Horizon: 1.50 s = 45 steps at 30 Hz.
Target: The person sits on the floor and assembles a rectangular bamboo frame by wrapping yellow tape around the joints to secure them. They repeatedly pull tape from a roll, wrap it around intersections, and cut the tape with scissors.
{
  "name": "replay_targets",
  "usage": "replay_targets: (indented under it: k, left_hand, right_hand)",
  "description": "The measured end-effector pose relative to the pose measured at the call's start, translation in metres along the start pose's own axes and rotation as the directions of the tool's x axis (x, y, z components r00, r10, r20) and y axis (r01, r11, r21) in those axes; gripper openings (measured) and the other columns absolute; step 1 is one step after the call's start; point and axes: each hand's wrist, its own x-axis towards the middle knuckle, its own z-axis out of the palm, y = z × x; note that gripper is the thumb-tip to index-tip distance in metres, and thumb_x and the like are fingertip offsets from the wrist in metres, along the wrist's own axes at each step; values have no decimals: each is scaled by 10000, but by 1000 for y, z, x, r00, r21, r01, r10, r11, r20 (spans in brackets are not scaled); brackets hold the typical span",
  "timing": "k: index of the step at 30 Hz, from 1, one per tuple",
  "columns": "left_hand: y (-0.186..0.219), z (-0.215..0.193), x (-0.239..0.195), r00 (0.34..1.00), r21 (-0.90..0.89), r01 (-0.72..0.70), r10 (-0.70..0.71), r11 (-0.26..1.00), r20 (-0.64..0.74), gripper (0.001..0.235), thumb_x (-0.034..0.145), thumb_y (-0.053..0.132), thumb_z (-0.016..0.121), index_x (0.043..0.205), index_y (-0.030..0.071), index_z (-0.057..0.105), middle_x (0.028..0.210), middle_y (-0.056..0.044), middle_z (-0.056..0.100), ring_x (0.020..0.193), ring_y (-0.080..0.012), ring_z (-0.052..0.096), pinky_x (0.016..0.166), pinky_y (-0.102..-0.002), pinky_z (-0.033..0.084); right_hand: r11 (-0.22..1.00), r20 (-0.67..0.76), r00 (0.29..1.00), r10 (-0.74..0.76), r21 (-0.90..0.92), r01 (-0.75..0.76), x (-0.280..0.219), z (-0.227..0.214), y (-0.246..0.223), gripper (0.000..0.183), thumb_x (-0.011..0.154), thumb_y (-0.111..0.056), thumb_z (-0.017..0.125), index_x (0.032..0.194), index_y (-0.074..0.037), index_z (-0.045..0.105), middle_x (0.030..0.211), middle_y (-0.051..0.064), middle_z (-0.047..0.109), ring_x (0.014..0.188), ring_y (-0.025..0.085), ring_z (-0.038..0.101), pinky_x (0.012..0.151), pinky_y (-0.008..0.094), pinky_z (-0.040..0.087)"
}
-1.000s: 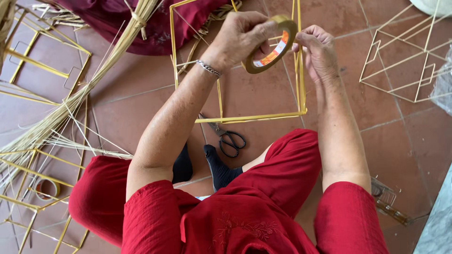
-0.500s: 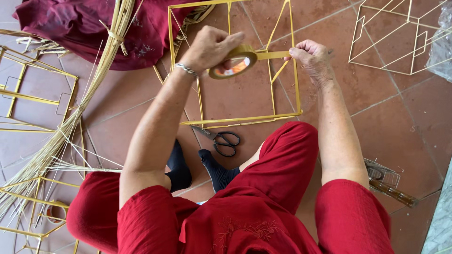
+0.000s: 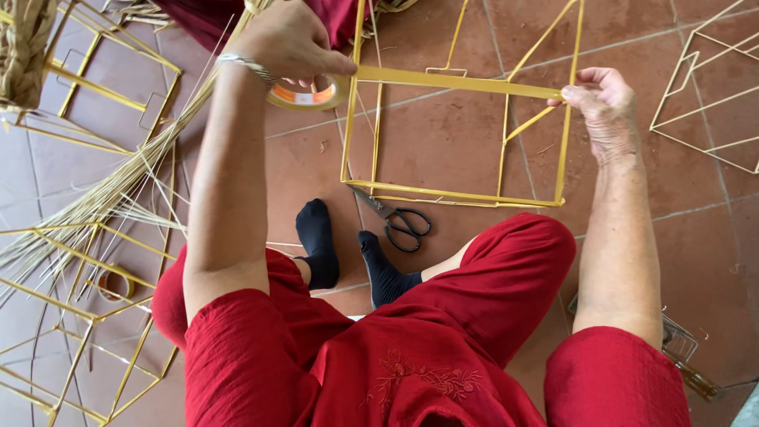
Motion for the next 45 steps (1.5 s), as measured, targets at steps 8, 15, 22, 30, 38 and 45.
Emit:
replay_targets:
  k: [8,15,22,30,38,45]
  left_hand:
    - [-26,61,41,959,278,268,-227,922,-169,671,660,657,916,866,37,761,870,-133,747,868,-276,722,793,-422,560]
    - [-38,80,56,945,263,289,-231,921,-230,650,622,644,929,869,68,757,855,-121,730,855,-280,712,761,-422,563]
    - [-49,83,46,952,164,219,-174,962,-253,395,666,519,917,728,162,761,775,-83,728,800,-272,699,762,-427,549]
    - [-49,105,48,898,224,-117,199,968,-391,262,732,298,890,914,170,751,939,-95,635,782,-296,664,693,-457,540]
    - [-39,119,41,885,476,-207,371,855,-281,393,851,503,811,869,113,767,936,-96,597,746,-268,676,630,-442,541]
    - [-31,139,63,898,692,-158,394,704,-195,245,928,267,735,836,43,702,882,-104,664,647,-195,699,532,-382,563]
  right_hand:
    - [998,-25,999,21,-63,-22,-4,1,-10,341,1003,-76,728,1266,0,525,1070,114,712,976,200,754,1015,326,579]
    - [998,-29,1000,1,-69,-3,-5,0,-6,321,1011,-71,724,1261,-8,533,1079,114,709,981,198,750,1007,325,572]
    - [997,-24,1000,8,-81,-10,-5,-3,-3,320,1009,-76,725,1260,-15,536,1073,110,705,1010,193,744,1012,317,560]
    - [945,-30,989,-144,-299,129,-8,8,-19,250,986,-50,763,1169,-88,596,1131,27,631,1021,137,659,949,312,571]
    - [227,380,765,-520,-802,553,-20,30,-47,99,953,-139,860,980,-100,773,942,32,603,882,206,623,869,402,497]
    - [-279,630,697,-344,-777,565,6,39,-50,213,841,-183,827,749,-114,648,803,23,611,828,191,631,797,356,500]
